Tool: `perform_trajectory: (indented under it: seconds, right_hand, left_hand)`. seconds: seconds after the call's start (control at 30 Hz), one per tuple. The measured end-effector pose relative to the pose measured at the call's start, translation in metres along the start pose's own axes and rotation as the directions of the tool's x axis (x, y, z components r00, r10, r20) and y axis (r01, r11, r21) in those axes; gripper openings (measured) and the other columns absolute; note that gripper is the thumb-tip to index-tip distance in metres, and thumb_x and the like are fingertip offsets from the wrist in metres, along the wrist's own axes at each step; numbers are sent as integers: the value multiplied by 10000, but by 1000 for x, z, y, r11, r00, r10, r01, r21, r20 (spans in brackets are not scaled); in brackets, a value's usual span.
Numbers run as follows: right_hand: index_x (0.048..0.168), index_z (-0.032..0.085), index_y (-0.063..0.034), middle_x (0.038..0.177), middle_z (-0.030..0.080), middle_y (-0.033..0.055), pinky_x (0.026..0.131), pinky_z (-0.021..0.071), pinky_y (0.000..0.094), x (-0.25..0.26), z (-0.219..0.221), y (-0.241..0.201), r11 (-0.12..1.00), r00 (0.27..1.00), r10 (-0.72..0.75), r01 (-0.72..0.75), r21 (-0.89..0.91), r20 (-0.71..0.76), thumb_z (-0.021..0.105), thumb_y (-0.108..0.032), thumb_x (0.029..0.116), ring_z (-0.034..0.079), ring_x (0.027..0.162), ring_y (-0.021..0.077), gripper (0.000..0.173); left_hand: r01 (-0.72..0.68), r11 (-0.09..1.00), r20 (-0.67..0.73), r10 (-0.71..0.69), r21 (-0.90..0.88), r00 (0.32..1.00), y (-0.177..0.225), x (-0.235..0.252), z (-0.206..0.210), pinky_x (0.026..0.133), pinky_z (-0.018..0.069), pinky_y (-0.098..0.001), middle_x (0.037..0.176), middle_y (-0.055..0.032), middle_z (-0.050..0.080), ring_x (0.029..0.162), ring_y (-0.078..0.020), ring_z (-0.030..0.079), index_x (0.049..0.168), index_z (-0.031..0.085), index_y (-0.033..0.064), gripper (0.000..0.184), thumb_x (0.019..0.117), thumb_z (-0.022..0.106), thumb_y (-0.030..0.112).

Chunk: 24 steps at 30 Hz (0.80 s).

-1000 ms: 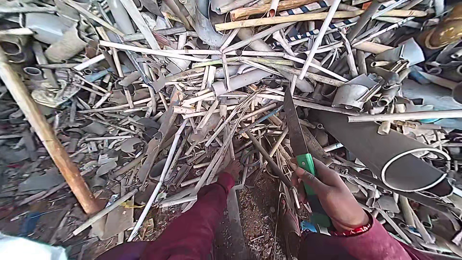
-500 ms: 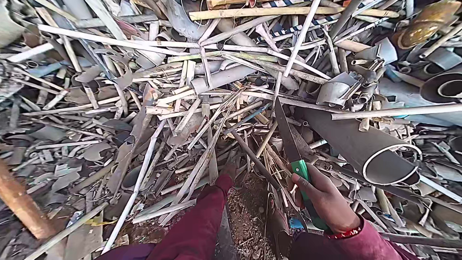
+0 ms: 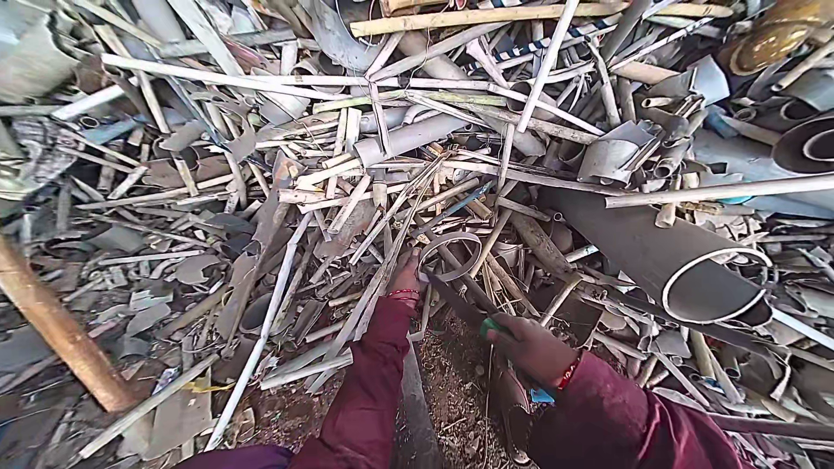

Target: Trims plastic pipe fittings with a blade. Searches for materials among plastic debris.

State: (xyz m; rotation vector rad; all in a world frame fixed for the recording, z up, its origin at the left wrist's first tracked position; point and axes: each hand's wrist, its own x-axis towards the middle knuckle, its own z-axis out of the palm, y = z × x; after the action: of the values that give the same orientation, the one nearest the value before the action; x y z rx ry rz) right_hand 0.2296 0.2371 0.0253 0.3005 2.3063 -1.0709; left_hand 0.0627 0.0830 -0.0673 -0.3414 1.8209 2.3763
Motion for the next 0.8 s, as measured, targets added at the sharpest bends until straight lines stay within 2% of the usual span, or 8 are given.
perform_trajectory:
  seconds: [0.13, 0.23, 0.33, 0.47, 0.57, 0.63, 0.7, 0.8]
  right_hand:
    - [1502, 386, 26, 1315, 609, 297, 1040, 467, 572, 1, -8, -17, 917, 954, 194, -259, -303, -227, 381, -244, 1127, 605, 1251, 437, 462]
    - [1526, 351, 15, 1318, 609, 299, 1019, 481, 578, 3, -4, -16, 899, 940, 185, -280, -337, -286, 380, -227, 1123, 613, 1242, 446, 471]
    - [1444, 463, 14, 1154, 635, 259, 881, 532, 512, 8, 3, -2, 972, 998, 32, -42, -230, -47, 424, -260, 1126, 666, 992, 379, 421]
    - [1533, 363, -1, 1350, 592, 301, 1041, 458, 595, 0, -10, -16, 875, 950, 204, -286, -390, -237, 426, -236, 1112, 585, 1278, 455, 486]
    - [1464, 470, -7, 1248, 635, 255, 956, 510, 530, -8, -26, -8, 931, 962, 161, -223, -290, -221, 436, -273, 1118, 659, 1102, 377, 438]
    - [1356, 542, 3, 986, 635, 171, 698, 534, 402, -17, -34, 5, 982, 978, 109, -134, -134, -178, 442, -288, 1120, 626, 727, 236, 387]
    - [1379, 529, 17, 1008, 644, 209, 741, 545, 446, -27, -43, 10, 988, 963, 128, -144, -54, -237, 437, -280, 1122, 643, 755, 273, 403]
    - [1412, 506, 13, 972, 654, 200, 701, 556, 440, -33, -56, 22, 993, 889, 119, -118, 29, -443, 431, -280, 1123, 649, 711, 263, 418]
  left_hand:
    - [-263, 920, 147, 228, 291, 962, 4, -18, 5, 1175, 303, -387, 1491, -358, 383, 1405, -348, 390, 1342, 481, -193, 365, 1083, 418, 57]
    - [-234, 933, 142, 202, 272, 969, 9, -35, 14, 1156, 328, -362, 1483, -344, 391, 1379, -328, 414, 1339, 487, -183, 358, 1092, 417, 66]
    - [-279, 888, 139, 244, 365, 960, 7, -35, 12, 1167, 314, -394, 1454, -361, 431, 1383, -371, 418, 1312, 528, -188, 368, 1096, 409, 85]
    - [-381, 665, 112, 411, 642, 905, 6, -24, -1, 1148, 306, -496, 1359, -396, 490, 1317, -473, 455, 1224, 597, -197, 373, 1081, 428, 103]
    - [-296, 650, 34, 383, 700, 923, 22, -21, -14, 1172, 300, -481, 1414, -390, 468, 1378, -468, 425, 1267, 582, -181, 400, 1101, 410, 140]
    - [-201, 872, -129, 285, 447, 950, 41, -20, -30, 1157, 342, -400, 1482, -321, 454, 1405, -336, 442, 1398, 469, -156, 445, 1131, 332, 173]
    - [-245, 967, -294, 216, -66, 931, 67, -22, -50, 938, 511, -363, 1316, -177, 574, 1152, -196, 606, 1434, 427, -18, 421, 1145, 266, 242]
    - [-542, 651, -402, 369, -532, 838, 126, -53, -93, 890, 581, -439, 1029, -67, 648, 1021, -214, 691, 1162, 456, 92, 290, 1136, 208, 240]
